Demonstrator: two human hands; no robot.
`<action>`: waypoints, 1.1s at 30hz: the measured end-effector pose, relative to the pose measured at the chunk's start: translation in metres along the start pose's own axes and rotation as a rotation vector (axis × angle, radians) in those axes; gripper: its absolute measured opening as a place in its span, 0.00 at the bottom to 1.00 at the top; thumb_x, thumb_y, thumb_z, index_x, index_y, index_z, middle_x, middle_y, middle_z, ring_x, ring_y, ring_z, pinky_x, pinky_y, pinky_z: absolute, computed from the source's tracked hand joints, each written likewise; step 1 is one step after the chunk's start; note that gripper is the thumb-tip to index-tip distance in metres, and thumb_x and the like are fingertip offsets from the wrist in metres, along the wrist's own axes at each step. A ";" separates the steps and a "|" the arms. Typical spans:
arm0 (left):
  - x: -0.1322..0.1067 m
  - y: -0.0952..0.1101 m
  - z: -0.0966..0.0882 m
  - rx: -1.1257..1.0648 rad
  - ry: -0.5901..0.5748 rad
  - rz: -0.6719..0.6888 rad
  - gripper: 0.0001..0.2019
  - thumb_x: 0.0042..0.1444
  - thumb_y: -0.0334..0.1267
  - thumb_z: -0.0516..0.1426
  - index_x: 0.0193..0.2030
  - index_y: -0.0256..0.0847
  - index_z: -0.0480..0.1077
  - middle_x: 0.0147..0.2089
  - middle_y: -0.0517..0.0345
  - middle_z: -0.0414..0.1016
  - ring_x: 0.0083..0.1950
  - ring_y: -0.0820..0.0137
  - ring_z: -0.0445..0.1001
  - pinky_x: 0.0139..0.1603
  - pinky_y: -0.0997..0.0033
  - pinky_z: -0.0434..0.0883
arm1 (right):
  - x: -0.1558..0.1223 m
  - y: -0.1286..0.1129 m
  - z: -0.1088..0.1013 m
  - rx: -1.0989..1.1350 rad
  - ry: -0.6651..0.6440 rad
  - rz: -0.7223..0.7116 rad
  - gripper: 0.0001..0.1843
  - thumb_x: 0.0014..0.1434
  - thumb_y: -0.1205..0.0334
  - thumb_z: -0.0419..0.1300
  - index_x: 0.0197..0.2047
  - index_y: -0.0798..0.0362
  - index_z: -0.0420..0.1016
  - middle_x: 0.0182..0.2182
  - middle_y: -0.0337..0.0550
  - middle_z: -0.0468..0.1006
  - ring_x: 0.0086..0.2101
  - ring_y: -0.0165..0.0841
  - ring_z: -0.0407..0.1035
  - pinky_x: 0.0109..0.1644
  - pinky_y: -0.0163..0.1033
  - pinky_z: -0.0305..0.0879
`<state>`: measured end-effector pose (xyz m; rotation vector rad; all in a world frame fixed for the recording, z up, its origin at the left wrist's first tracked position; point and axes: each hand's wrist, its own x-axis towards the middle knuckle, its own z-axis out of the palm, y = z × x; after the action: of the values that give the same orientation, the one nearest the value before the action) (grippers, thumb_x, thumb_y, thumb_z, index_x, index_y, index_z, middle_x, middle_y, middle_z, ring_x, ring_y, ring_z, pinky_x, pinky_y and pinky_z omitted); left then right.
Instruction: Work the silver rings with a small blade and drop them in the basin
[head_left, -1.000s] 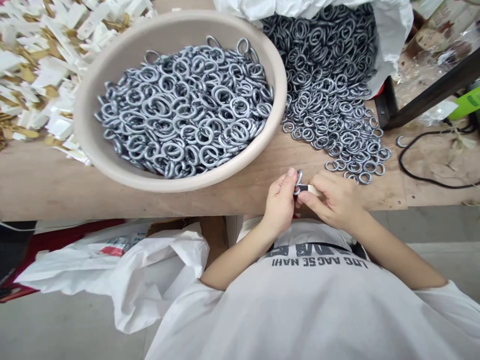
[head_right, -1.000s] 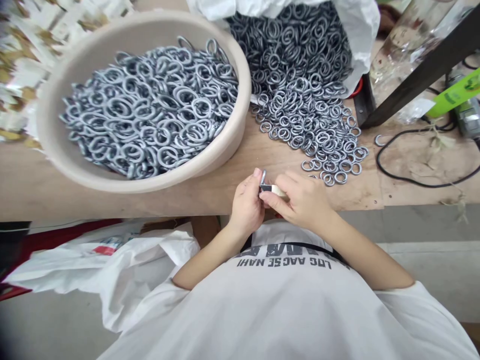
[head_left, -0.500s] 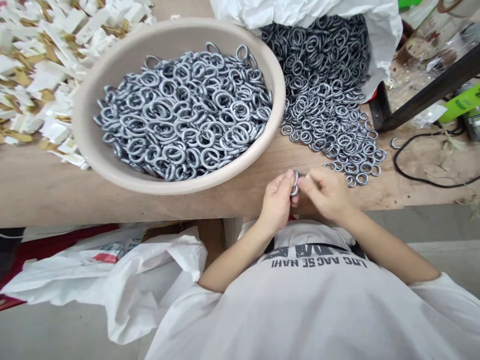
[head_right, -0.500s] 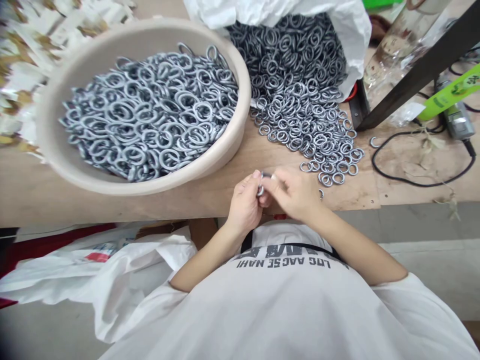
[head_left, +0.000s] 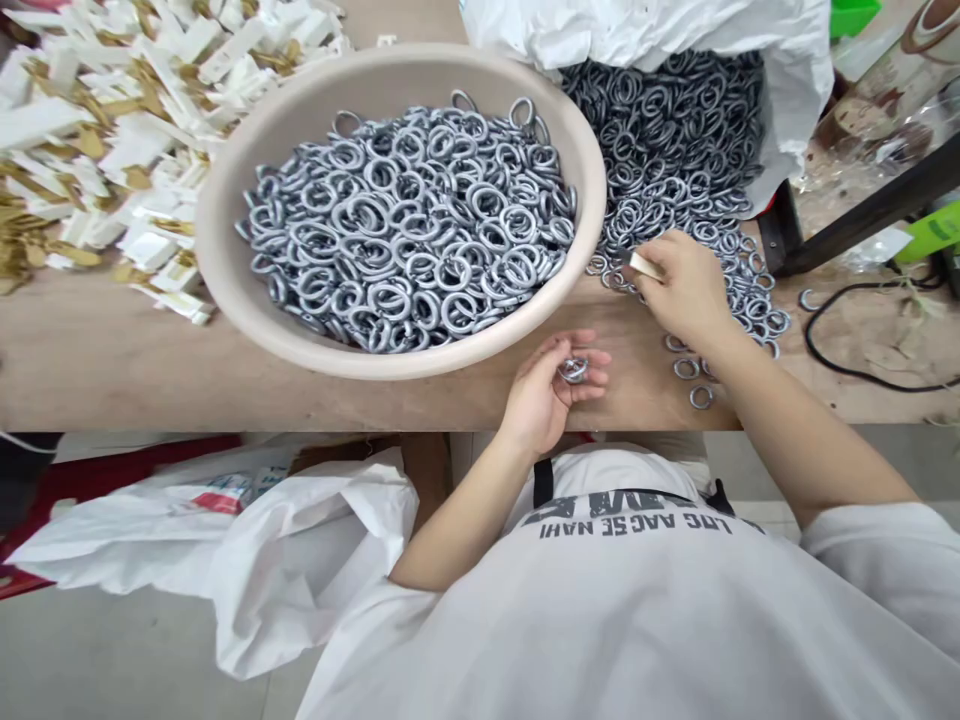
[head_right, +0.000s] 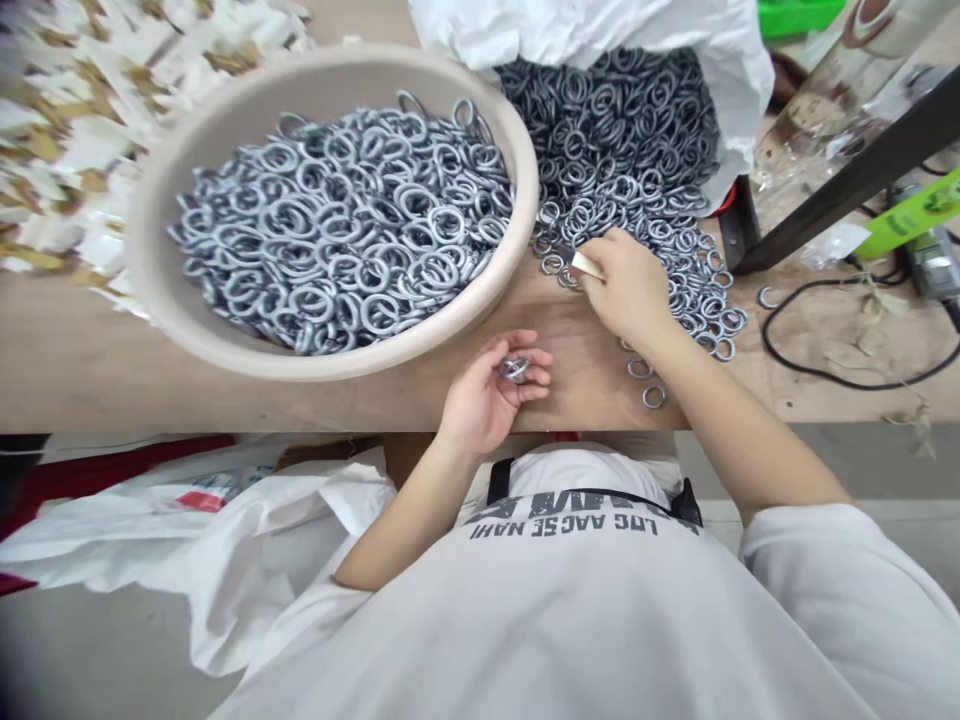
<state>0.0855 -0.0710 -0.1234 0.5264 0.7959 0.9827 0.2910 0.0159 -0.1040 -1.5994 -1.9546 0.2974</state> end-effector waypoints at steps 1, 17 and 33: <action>0.002 0.001 0.002 -0.027 0.002 -0.025 0.20 0.61 0.53 0.61 0.49 0.38 0.74 0.41 0.53 0.82 0.34 0.72 0.80 0.33 0.73 0.79 | -0.009 -0.003 -0.004 0.168 0.015 0.036 0.13 0.65 0.52 0.63 0.33 0.50 0.78 0.30 0.44 0.75 0.33 0.38 0.68 0.37 0.43 0.62; 0.006 -0.032 0.045 0.145 -0.057 -0.014 0.28 0.58 0.66 0.58 0.30 0.40 0.64 0.22 0.65 0.64 0.20 0.79 0.63 0.20 0.77 0.57 | -0.093 -0.030 -0.015 0.656 -0.026 0.131 0.14 0.61 0.47 0.67 0.43 0.46 0.83 0.33 0.41 0.80 0.38 0.37 0.73 0.48 0.47 0.70; -0.002 -0.032 0.048 0.166 0.056 0.061 0.25 0.60 0.63 0.59 0.30 0.41 0.62 0.21 0.68 0.61 0.18 0.79 0.60 0.17 0.77 0.56 | -0.107 -0.038 -0.030 0.131 -0.132 -0.136 0.23 0.70 0.46 0.55 0.27 0.49 0.64 0.24 0.39 0.67 0.29 0.32 0.62 0.34 0.41 0.51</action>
<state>0.1393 -0.0896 -0.1157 0.6718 0.9217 0.9957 0.2874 -0.1008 -0.0923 -1.3884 -2.0856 0.4754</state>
